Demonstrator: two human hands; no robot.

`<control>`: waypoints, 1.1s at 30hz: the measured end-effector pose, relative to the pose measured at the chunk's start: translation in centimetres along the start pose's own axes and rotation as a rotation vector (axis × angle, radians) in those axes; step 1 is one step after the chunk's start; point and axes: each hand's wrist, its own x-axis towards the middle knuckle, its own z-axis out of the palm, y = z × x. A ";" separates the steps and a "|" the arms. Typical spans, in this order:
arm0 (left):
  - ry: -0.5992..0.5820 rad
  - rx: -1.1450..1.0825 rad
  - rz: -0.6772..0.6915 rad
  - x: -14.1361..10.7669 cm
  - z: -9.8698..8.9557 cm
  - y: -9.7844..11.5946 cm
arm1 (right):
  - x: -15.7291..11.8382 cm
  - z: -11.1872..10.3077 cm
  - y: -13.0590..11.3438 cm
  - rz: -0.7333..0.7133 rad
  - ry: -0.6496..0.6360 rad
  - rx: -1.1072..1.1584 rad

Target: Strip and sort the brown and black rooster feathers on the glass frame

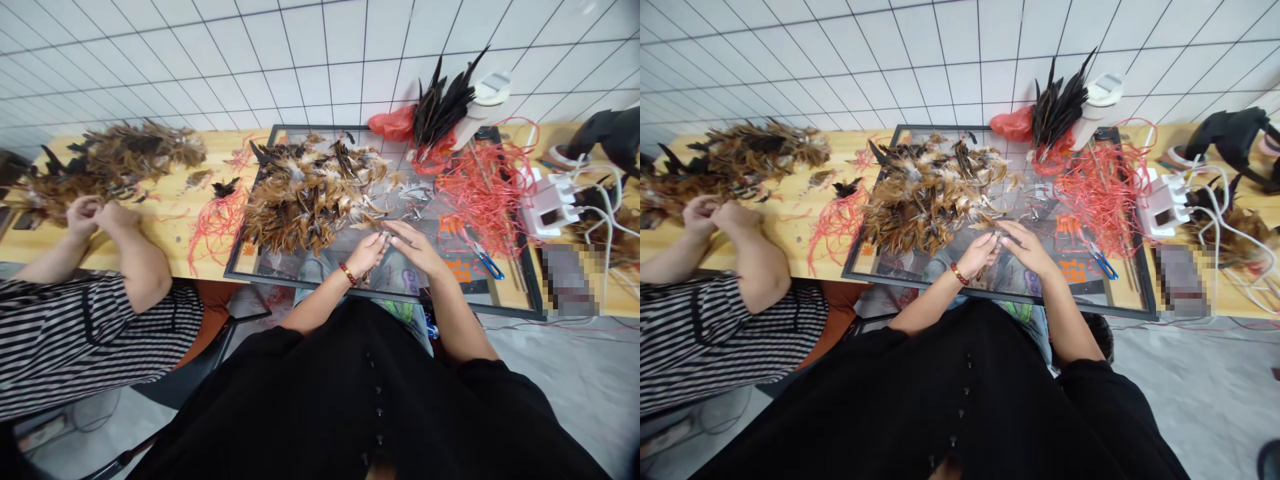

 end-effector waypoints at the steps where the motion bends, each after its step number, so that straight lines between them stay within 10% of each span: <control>1: -0.022 0.006 -0.004 -0.1 0.0 0.1 | 0.0 0.0 0.3 0.028 0.015 0.048; 13: -0.207 -0.018 -0.058 -0.1 -1.0 -0.1 | 0.8 0.7 0.2 0.223 0.119 0.433; 24: -0.146 -0.068 -0.083 1.6 -2.6 0.8 | 3.4 1.0 -1.0 0.506 0.128 0.510; 33: 0.193 -0.599 -0.066 1.4 -1.8 1.9 | 0.4 2.8 -1.6 0.431 0.293 0.260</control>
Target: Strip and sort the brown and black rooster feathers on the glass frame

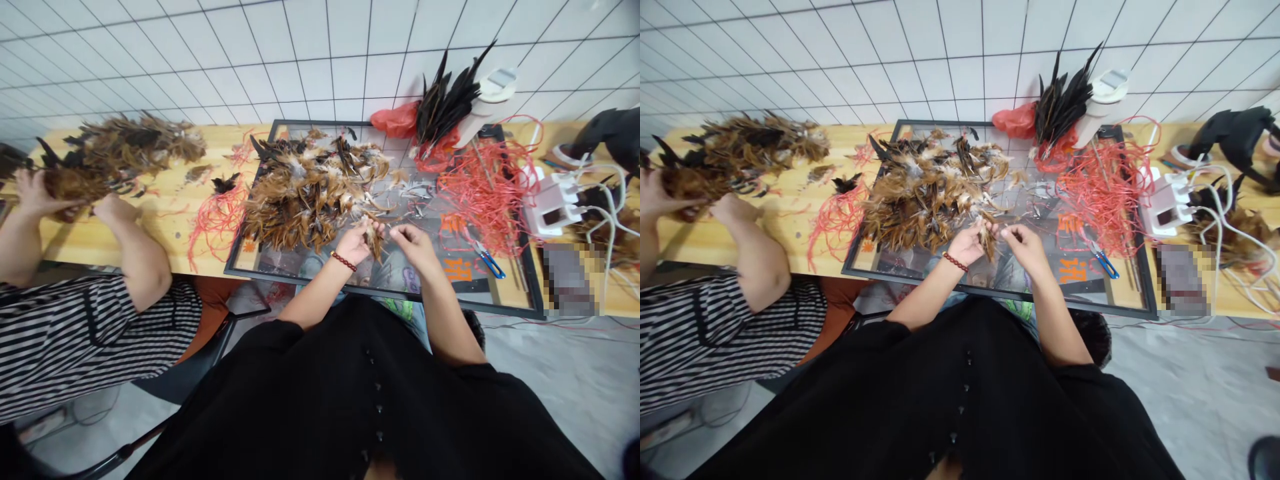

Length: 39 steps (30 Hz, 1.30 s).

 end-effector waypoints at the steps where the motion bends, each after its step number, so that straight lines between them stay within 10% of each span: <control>1: 0.016 -0.040 0.027 0.1 0.0 0.1 | -0.8 0.3 0.2 0.007 -0.023 -0.070; 7: 0.050 -0.054 0.166 0.5 -0.2 -0.3 | -3.4 2.0 0.1 0.021 -0.198 -0.063; 12: 0.025 0.016 0.248 0.2 -0.6 0.1 | -3.3 -0.6 0.6 0.034 -0.271 -0.039; 27: -0.072 0.141 0.139 0.1 -1.4 0.2 | 2.1 -13.7 1.2 0.201 0.341 -0.990; 39: -0.118 0.066 0.185 1.0 -3.2 -1.3 | 6.5 -15.0 -0.7 0.327 0.129 -1.364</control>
